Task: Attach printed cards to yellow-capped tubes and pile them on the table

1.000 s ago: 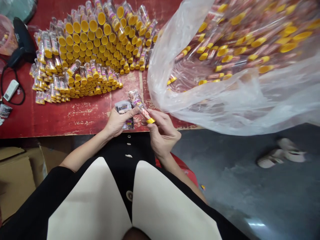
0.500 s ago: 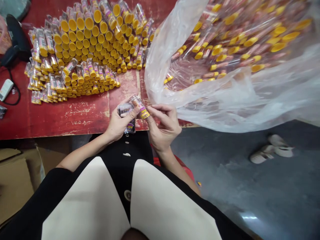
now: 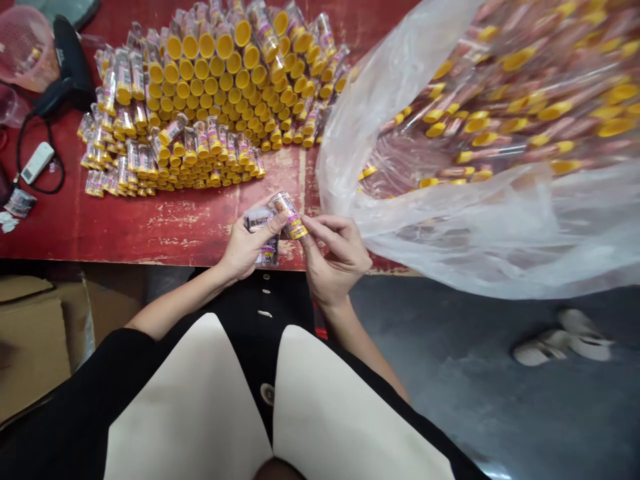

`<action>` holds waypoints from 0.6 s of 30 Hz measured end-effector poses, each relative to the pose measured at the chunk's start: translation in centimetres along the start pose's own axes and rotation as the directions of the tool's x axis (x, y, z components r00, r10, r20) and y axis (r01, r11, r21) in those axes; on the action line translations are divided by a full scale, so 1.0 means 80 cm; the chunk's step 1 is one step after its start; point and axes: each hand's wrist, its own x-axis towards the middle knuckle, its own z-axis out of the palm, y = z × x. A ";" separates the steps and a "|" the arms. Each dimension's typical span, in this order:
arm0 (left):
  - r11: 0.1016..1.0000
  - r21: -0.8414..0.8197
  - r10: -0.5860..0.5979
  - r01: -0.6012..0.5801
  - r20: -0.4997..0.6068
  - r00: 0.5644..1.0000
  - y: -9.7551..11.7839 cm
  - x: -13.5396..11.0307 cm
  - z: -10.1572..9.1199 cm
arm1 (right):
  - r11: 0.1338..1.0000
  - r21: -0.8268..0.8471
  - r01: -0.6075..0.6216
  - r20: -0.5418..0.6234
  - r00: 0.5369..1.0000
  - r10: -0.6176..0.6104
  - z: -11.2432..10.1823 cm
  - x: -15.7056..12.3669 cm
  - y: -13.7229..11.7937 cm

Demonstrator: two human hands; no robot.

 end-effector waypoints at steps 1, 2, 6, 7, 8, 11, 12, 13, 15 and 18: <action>1.000 0.002 0.002 -0.002 -0.011 1.000 0.001 0.000 -0.002 | 1.000 0.000 0.003 0.004 1.000 -0.003 0.002 0.001 0.000; 1.000 0.005 0.001 -0.001 -0.027 1.000 0.003 0.002 -0.004 | 1.000 -0.001 0.003 0.005 1.000 -0.003 0.006 0.002 0.001; 0.998 -0.054 0.018 -0.026 -0.133 0.991 0.023 0.012 -0.016 | 0.997 0.072 -0.019 0.014 1.000 0.018 0.046 0.027 0.005; 0.994 -0.093 0.038 -0.054 -0.165 0.986 0.031 0.015 -0.020 | 0.994 0.112 -0.021 0.024 1.000 0.018 0.065 0.039 0.007; 0.987 -0.135 0.058 -0.086 -0.197 0.979 0.038 0.017 -0.026 | 0.989 0.147 -0.012 0.036 0.999 0.007 0.089 0.052 0.010; 0.967 -0.193 0.104 -0.164 -0.288 0.952 0.056 0.023 -0.049 | 0.984 0.171 0.052 0.044 0.997 -0.060 0.169 0.098 0.023; 0.967 -0.165 0.135 -0.196 -0.318 0.938 0.061 0.026 -0.059 | 0.986 0.151 0.070 0.044 0.996 -0.078 0.194 0.111 0.027; 0.964 -0.105 0.195 -0.246 -0.354 0.915 0.066 0.029 -0.071 | 0.988 0.128 0.086 0.058 0.994 -0.094 0.215 0.122 0.031; 0.914 0.115 0.400 -0.389 -0.407 0.821 0.081 0.042 -0.097 | 0.988 0.097 0.117 0.126 0.984 -0.129 0.241 0.132 0.033; 0.688 0.507 0.708 -0.519 -0.312 0.634 0.116 0.069 -0.135 | 0.982 0.089 0.168 0.210 0.960 -0.183 0.227 0.115 0.029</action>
